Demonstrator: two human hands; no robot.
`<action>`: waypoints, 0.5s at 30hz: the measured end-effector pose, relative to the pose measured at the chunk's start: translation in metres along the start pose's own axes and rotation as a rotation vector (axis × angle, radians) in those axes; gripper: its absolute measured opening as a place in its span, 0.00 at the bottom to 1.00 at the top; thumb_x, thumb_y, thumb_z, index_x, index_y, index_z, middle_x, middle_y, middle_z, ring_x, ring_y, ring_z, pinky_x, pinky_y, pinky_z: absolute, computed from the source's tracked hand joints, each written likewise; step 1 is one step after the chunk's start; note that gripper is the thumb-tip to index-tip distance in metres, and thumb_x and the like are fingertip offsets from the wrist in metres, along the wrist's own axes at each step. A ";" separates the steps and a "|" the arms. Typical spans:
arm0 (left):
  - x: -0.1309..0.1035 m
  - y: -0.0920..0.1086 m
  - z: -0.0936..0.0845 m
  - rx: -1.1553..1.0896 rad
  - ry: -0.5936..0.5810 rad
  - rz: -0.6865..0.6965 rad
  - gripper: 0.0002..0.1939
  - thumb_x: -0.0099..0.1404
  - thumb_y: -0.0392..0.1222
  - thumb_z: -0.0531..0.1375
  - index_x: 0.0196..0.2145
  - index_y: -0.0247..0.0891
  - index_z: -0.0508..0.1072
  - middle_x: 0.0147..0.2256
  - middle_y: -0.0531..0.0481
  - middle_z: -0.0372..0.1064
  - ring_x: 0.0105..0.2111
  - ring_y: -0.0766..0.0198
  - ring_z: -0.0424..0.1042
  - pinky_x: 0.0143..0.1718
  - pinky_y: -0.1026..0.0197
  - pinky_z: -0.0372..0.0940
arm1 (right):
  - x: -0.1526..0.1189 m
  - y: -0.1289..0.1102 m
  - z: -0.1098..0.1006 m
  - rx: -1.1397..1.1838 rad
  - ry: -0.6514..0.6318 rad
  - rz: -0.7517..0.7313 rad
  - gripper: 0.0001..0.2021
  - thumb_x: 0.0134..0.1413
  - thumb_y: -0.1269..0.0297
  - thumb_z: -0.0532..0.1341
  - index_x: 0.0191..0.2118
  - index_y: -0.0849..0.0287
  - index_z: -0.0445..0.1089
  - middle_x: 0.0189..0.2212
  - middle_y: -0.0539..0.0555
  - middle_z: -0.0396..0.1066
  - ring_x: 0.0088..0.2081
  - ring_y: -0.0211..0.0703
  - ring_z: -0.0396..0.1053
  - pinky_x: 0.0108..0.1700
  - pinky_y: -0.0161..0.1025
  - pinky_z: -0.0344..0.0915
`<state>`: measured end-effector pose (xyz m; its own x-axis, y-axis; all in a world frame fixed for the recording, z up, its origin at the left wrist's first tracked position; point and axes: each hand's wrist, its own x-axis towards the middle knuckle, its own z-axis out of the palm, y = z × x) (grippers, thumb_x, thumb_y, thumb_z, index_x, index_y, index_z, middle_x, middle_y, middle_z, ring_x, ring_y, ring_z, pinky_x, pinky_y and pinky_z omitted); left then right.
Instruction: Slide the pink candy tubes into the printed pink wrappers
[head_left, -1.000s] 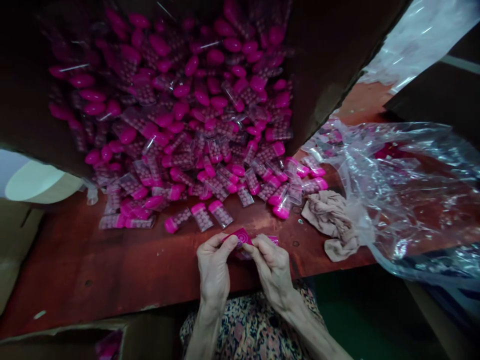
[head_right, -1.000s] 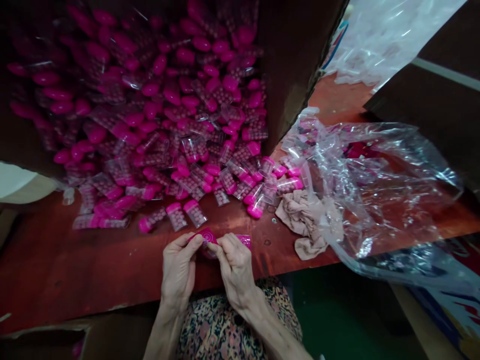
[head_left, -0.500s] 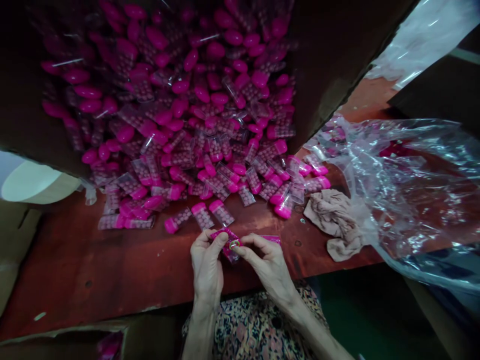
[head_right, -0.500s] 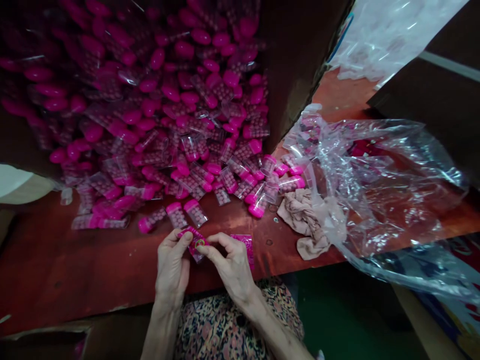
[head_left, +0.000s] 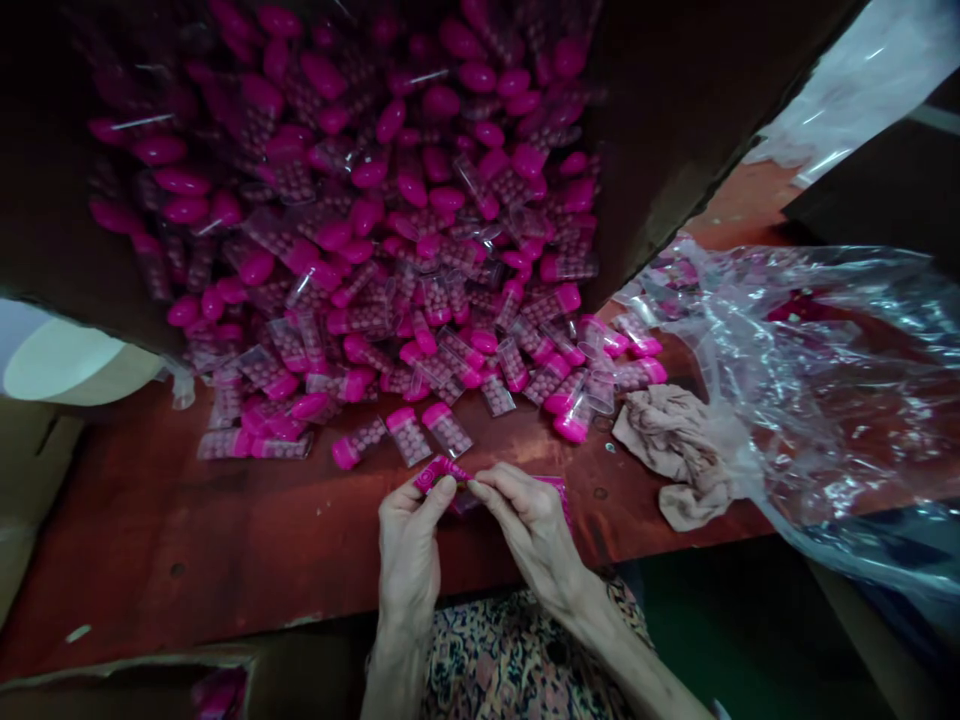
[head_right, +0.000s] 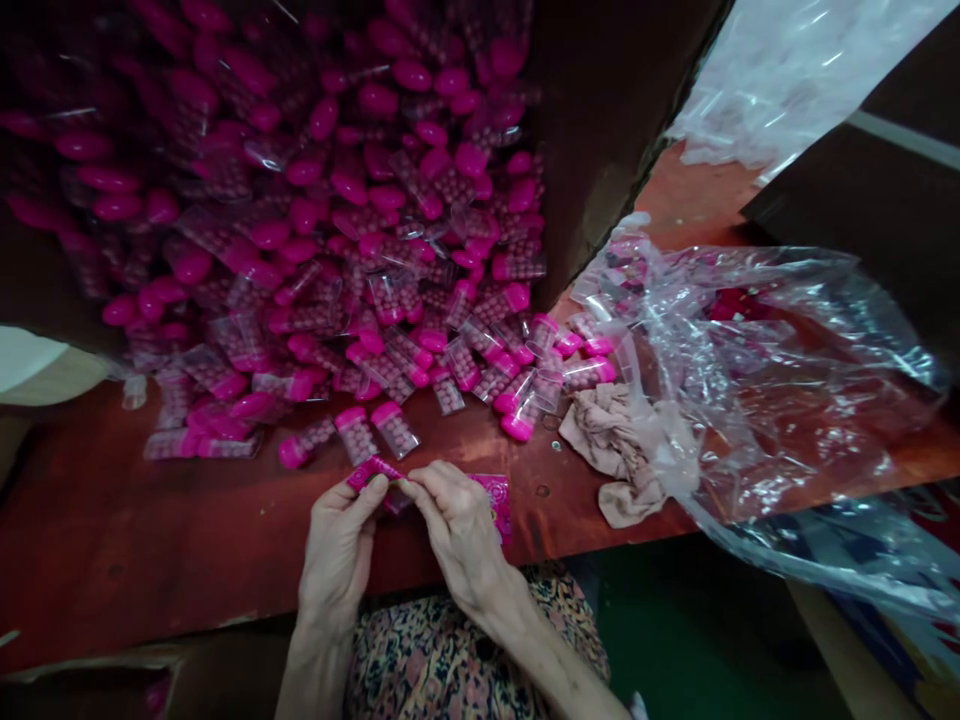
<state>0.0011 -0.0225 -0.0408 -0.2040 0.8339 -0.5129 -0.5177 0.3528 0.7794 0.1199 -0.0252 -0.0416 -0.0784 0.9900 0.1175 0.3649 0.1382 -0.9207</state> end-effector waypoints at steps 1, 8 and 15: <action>0.001 0.000 -0.001 -0.027 0.035 0.009 0.09 0.42 0.36 0.70 0.25 0.33 0.77 0.23 0.52 0.75 0.24 0.70 0.69 0.30 0.68 0.65 | 0.002 -0.001 0.001 -0.016 -0.026 -0.009 0.12 0.61 0.64 0.53 0.29 0.59 0.69 0.25 0.51 0.69 0.27 0.39 0.67 0.29 0.34 0.63; 0.014 0.016 -0.011 -0.228 0.186 0.043 0.13 0.40 0.37 0.72 0.26 0.35 0.76 0.26 0.53 0.76 0.26 0.70 0.72 0.32 0.68 0.67 | 0.032 0.005 0.018 -0.404 0.121 -0.067 0.12 0.61 0.64 0.52 0.46 0.62 0.66 0.35 0.60 0.69 0.38 0.52 0.67 0.40 0.48 0.66; 0.021 0.028 -0.015 -0.367 0.191 0.008 0.09 0.45 0.37 0.70 0.26 0.36 0.74 0.25 0.55 0.74 0.23 0.69 0.71 0.23 0.68 0.66 | 0.037 0.024 0.031 -0.357 0.111 -0.024 0.16 0.55 0.65 0.57 0.50 0.61 0.64 0.45 0.64 0.67 0.48 0.57 0.64 0.46 0.52 0.64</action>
<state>-0.0302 -0.0017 -0.0348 -0.3418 0.7299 -0.5919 -0.7707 0.1428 0.6210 0.0968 0.0133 -0.0707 0.0031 0.9808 0.1950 0.6661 0.1434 -0.7319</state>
